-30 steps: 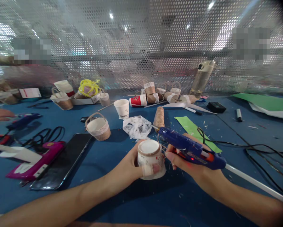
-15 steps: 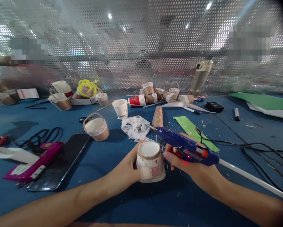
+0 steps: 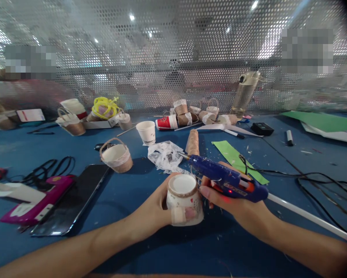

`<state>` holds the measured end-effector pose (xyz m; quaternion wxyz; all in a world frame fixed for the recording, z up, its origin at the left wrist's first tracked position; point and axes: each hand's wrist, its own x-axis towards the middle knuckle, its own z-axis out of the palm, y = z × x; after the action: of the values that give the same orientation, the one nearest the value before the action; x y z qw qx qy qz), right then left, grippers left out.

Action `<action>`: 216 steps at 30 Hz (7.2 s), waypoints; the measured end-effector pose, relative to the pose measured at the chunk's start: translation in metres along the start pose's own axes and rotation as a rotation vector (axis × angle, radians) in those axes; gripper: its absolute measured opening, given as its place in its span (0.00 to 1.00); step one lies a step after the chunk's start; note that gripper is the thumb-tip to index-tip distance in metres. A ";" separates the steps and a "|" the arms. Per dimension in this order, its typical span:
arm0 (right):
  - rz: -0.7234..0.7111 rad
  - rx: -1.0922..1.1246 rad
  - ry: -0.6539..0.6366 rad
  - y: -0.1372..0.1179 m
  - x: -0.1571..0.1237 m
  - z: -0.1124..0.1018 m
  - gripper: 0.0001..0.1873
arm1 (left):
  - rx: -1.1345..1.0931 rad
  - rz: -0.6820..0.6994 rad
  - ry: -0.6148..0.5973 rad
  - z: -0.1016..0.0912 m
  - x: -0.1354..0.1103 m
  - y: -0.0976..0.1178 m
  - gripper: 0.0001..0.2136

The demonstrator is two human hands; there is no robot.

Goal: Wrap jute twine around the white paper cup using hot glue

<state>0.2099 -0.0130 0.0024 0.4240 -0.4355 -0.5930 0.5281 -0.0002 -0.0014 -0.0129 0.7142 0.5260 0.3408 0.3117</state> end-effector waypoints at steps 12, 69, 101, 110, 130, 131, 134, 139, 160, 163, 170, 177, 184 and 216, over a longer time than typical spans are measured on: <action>0.025 0.015 0.020 0.003 0.001 0.000 0.09 | -0.024 0.006 -0.045 0.001 -0.001 0.000 0.24; -0.491 -0.255 -0.025 0.019 -0.011 -0.031 0.11 | -0.351 0.024 -0.027 -0.002 -0.002 0.000 0.20; -0.518 -0.545 0.075 0.016 -0.018 -0.038 0.15 | -0.104 0.157 0.021 -0.014 -0.009 -0.012 0.22; -0.535 -0.635 0.058 0.017 -0.021 -0.038 0.15 | 0.001 0.158 0.071 -0.010 -0.008 -0.007 0.20; -0.505 -0.707 0.071 0.014 -0.022 -0.036 0.17 | 0.028 0.158 0.140 -0.006 -0.006 -0.003 0.20; -0.497 -0.713 0.074 0.014 -0.022 -0.036 0.17 | 0.028 0.163 0.147 -0.006 -0.006 -0.003 0.20; -0.470 -0.715 0.089 0.015 -0.022 -0.037 0.17 | 0.010 0.158 0.196 -0.006 -0.005 -0.004 0.21; -0.431 -0.685 0.117 0.015 -0.022 -0.037 0.15 | 0.007 0.176 0.202 -0.005 -0.006 -0.004 0.22; -0.433 -0.648 0.076 0.011 -0.021 -0.034 0.16 | -0.083 0.116 0.103 -0.012 -0.005 -0.009 0.25; -0.409 -0.644 0.042 0.012 -0.024 -0.034 0.17 | -0.063 0.107 0.062 -0.013 -0.004 -0.008 0.23; -0.427 -0.693 0.094 0.011 -0.020 -0.035 0.16 | -0.038 0.137 0.104 -0.012 -0.003 -0.004 0.23; -0.411 -0.598 0.123 0.011 -0.023 -0.028 0.15 | -0.002 0.108 0.083 -0.008 0.000 0.000 0.21; -0.429 -0.663 0.112 0.009 -0.022 -0.032 0.15 | -0.048 0.095 0.166 -0.004 -0.003 0.001 0.26; -0.419 -0.663 0.055 0.012 -0.022 -0.033 0.16 | -0.100 0.023 0.111 -0.008 0.000 0.000 0.23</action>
<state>0.2482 -0.0247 -0.0073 0.3747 -0.4324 -0.7959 0.1980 -0.0066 0.0025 -0.0150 0.7159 0.4754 0.3578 0.3654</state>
